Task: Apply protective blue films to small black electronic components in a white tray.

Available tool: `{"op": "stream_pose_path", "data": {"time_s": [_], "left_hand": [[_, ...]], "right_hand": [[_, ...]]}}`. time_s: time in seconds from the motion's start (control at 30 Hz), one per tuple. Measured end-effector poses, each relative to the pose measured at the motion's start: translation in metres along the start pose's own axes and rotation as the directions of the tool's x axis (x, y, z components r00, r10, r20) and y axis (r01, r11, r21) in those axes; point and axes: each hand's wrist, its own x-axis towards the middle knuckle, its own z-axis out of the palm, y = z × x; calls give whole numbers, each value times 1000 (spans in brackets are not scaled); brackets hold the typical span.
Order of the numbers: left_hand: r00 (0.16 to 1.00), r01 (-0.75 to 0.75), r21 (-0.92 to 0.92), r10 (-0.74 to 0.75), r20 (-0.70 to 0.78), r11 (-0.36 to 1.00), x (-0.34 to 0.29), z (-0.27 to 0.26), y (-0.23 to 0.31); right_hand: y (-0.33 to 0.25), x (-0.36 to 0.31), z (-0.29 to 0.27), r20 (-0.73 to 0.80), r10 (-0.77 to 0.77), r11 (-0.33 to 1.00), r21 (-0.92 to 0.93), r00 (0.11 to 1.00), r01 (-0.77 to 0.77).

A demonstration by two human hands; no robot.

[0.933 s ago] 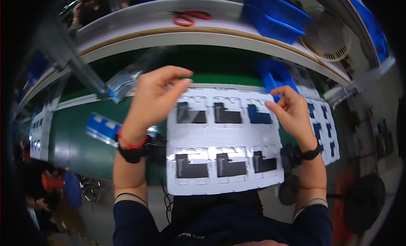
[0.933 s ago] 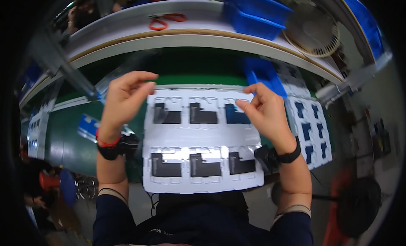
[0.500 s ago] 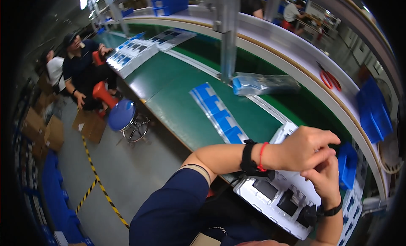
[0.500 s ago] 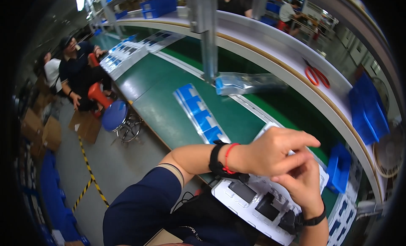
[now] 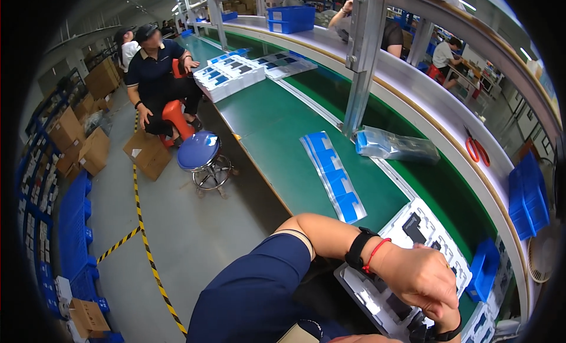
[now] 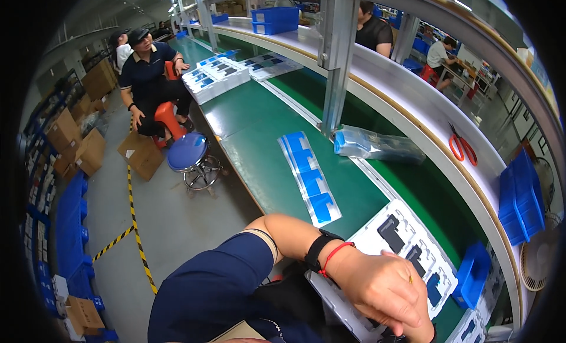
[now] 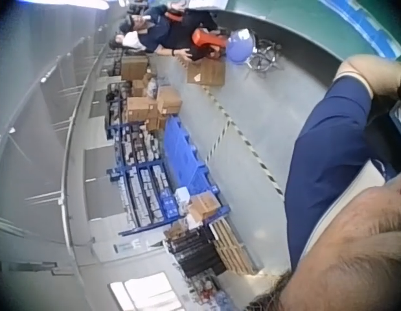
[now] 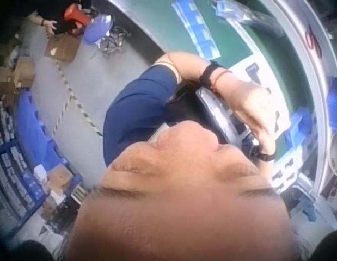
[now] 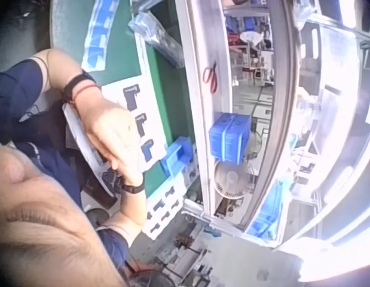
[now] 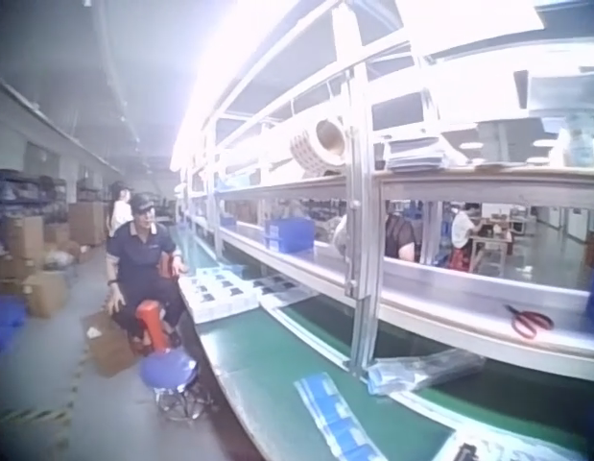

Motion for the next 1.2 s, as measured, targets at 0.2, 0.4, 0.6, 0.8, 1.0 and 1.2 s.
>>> {"op": "stream_pose_path", "data": {"time_s": [0.2, 0.4, 0.6, 0.8, 1.0, 1.2], "left_hand": [[999, 30, -73, -33, -33, 997, 12, -15, 8], [964, 194, 208, -147, -219, 959, 21, -79, 18], [945, 301, 367, -224, -238, 880, 26, -96, 32], [700, 676, 560, -654, -285, 479, -61, -109, 20], [466, 598, 797, -845, -262, 82, -159, -112, 46], [337, 509, 853, -886, -319, -114, -183, -105, 67]], "right_hand": [[-7, -11, -17, -13, 220, 975, -29, 975, -220], [2, -118, -85, -262, 518, 846, 18, 814, -533], [2, -259, -92, -608, 603, 784, 334, 516, -523], [42, -346, -40, -574, 765, 575, 404, 293, -711], [94, -422, 46, -500, 865, 227, 470, -45, -853], [197, -500, 107, -462, 755, -156, 564, -465, -811]]}}
